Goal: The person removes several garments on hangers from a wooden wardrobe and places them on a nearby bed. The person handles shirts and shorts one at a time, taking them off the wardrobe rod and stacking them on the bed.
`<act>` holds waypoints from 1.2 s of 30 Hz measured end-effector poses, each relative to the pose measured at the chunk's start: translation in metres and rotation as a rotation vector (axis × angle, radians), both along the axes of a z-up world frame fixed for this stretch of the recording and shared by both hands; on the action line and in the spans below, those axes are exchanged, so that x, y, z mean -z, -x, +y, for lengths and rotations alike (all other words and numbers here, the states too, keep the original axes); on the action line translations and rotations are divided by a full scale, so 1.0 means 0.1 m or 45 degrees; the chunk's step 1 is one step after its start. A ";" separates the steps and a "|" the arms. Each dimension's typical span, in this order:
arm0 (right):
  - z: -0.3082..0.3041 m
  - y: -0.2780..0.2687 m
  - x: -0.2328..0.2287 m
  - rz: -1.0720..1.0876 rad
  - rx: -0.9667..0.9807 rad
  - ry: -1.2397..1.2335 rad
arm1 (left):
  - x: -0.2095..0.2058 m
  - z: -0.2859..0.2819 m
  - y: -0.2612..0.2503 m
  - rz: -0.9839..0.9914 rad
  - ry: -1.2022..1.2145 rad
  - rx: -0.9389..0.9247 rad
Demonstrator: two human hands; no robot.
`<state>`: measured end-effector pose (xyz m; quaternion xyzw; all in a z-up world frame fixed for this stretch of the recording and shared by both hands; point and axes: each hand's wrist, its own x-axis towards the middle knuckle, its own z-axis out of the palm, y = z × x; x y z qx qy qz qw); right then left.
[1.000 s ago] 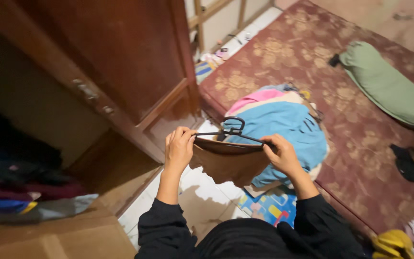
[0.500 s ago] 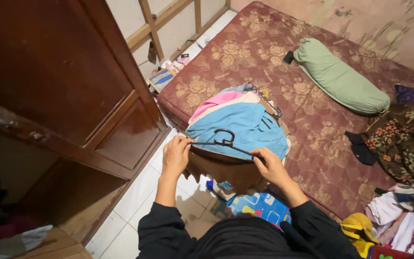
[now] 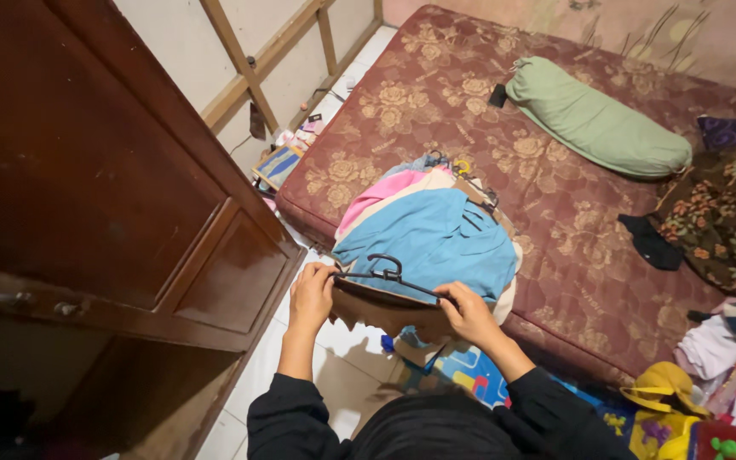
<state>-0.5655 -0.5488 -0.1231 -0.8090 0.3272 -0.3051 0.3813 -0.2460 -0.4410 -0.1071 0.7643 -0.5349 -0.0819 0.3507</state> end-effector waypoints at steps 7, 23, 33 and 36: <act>0.07 -0.27 0.23 -0.029 -0.024 -0.080 | 0.02 0.09 -0.25 -0.015 -0.033 -0.038; -1.42 -0.01 1.36 0.058 0.136 -0.305 | 0.20 -1.23 0.29 0.042 -0.014 -0.142; -2.58 0.28 1.54 0.196 0.163 -0.311 | 0.70 -1.82 0.73 0.127 -0.066 -0.274; -2.90 0.37 1.52 0.181 0.202 -0.346 | 0.78 -1.93 0.85 0.190 -0.254 -0.342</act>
